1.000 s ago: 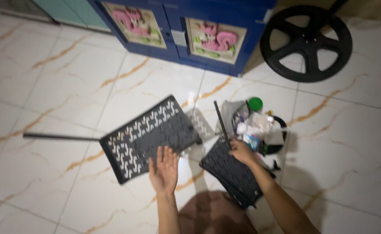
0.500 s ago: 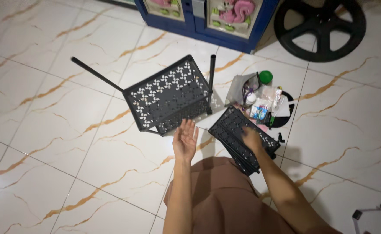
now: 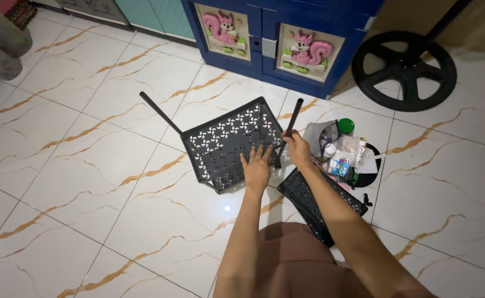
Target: The person removes various items from a black plastic shelving unit, including bottles, combs, and small packages, placing them on the floor. The person then proceeds to disassemble the shelving unit by removing the shelves and legs, stacking the components on the floor.
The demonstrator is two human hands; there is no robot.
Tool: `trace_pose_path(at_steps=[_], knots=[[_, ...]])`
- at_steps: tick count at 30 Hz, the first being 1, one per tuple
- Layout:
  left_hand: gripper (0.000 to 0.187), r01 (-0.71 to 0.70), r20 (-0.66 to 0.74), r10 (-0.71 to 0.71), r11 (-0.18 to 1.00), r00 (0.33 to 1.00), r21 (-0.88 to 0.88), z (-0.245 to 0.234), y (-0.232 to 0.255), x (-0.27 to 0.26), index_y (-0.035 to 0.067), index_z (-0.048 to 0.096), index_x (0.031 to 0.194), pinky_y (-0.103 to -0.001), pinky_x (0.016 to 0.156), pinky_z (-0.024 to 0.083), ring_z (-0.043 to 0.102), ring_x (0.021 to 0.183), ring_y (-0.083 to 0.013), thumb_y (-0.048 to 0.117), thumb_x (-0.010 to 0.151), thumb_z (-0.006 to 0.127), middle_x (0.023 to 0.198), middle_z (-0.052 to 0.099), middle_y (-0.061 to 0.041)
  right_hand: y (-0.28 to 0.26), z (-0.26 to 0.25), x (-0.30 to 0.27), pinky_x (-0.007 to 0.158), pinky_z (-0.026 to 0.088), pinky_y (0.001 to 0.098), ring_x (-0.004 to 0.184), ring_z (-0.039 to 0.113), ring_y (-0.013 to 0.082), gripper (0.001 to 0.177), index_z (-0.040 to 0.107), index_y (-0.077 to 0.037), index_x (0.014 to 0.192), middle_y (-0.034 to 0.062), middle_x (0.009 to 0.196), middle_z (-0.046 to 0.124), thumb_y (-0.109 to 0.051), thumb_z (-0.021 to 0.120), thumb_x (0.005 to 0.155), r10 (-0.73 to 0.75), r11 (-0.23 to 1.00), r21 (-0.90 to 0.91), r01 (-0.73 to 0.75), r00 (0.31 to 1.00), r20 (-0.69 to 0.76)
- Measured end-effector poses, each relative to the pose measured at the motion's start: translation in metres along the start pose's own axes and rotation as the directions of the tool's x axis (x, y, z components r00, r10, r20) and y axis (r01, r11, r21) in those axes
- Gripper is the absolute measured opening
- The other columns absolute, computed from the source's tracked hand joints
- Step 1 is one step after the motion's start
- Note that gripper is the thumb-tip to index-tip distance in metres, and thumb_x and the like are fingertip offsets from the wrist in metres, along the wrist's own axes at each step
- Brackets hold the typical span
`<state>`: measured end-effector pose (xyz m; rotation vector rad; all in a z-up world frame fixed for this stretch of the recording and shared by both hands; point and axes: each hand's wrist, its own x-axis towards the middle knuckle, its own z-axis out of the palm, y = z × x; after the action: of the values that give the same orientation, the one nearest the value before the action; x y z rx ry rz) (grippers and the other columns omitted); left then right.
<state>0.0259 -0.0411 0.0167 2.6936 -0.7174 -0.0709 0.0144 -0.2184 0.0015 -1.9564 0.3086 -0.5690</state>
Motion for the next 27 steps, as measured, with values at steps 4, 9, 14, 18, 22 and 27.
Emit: trace_pose_path(at_steps=[4,9,14,18,22,27], knots=[[0.057,-0.013,0.013,0.012,0.999,1.0,0.049,0.002,-0.004,0.004,0.03,0.05,0.151,-0.071,0.116,0.019,0.041,0.145,-0.0316,0.016,0.096,0.055,0.151,0.052,-0.007,-0.014,-0.004,0.011,0.083,0.056,0.0346,0.098,0.074,0.0252,0.014,0.059,-0.001,0.115,0.015,0.097,0.075,-0.01,0.053,0.107,-0.062,0.998,-0.034,0.061,0.998,-0.027],[0.046,0.054,-0.04,-0.066,0.97,0.997,-0.238,-0.012,-0.002,0.003,0.026,0.053,0.148,-0.065,0.122,0.022,0.04,0.149,-0.0312,0.024,0.102,0.055,0.153,0.054,-0.008,-0.031,-0.041,0.029,0.084,0.058,0.0346,0.093,0.073,0.0225,0.019,0.056,0.001,0.117,0.0151,0.101,0.072,-0.017,0.05,0.112,0.078,0.984,0.165,-0.064,0.994,-0.081],[0.056,0.132,0.156,-0.366,-0.089,0.917,-0.987,-0.059,-0.06,-0.009,0.012,0.043,0.155,-0.049,0.124,0.036,0.048,0.146,-0.0312,0.041,0.107,0.047,0.156,0.05,-0.017,0.028,-0.108,-0.079,0.08,0.051,0.0506,0.095,0.066,0.0458,0.025,0.067,0.0,0.115,0.027,0.101,0.069,-0.022,0.062,0.104,0.104,0.91,-0.4,-0.112,0.994,-0.042],[0.061,-0.167,0.113,-0.348,-0.679,0.931,-0.715,-0.095,-0.128,-0.039,0.014,0.036,0.159,-0.049,0.12,0.039,0.043,0.147,-0.0271,0.046,0.107,0.04,0.159,0.044,-0.015,0.084,-0.119,-0.199,0.098,0.051,0.0523,0.112,0.065,0.0445,0.045,0.067,-0.003,0.125,0.0261,0.122,0.068,-0.034,0.061,0.093,0.379,0.647,-0.744,-0.168,0.917,0.122],[0.058,-0.213,0.139,-0.435,-0.665,0.89,-0.715,-0.106,-0.165,-0.061,0.014,0.038,0.157,-0.049,0.117,0.041,0.045,0.144,-0.0269,0.045,0.108,0.038,0.155,0.047,-0.013,0.107,-0.118,-0.24,0.096,0.053,0.0534,0.11,0.067,0.0455,0.032,0.071,-0.005,0.118,0.0267,0.121,0.071,-0.02,0.055,0.095,0.75,0.427,-0.836,-0.344,0.652,0.115],[0.055,-0.259,0.149,-0.481,-0.679,0.864,-0.687,-0.103,-0.197,-0.069,0.012,0.041,0.155,-0.049,0.115,0.042,0.049,0.143,-0.0272,0.04,0.107,0.038,0.154,0.051,-0.014,0.084,-0.1,-0.197,0.094,0.054,0.0538,0.106,0.068,0.0461,0.027,0.073,-0.003,0.108,0.0275,0.113,0.072,-0.021,0.064,0.091,0.56,0.444,-0.834,-0.328,0.828,-0.028]])
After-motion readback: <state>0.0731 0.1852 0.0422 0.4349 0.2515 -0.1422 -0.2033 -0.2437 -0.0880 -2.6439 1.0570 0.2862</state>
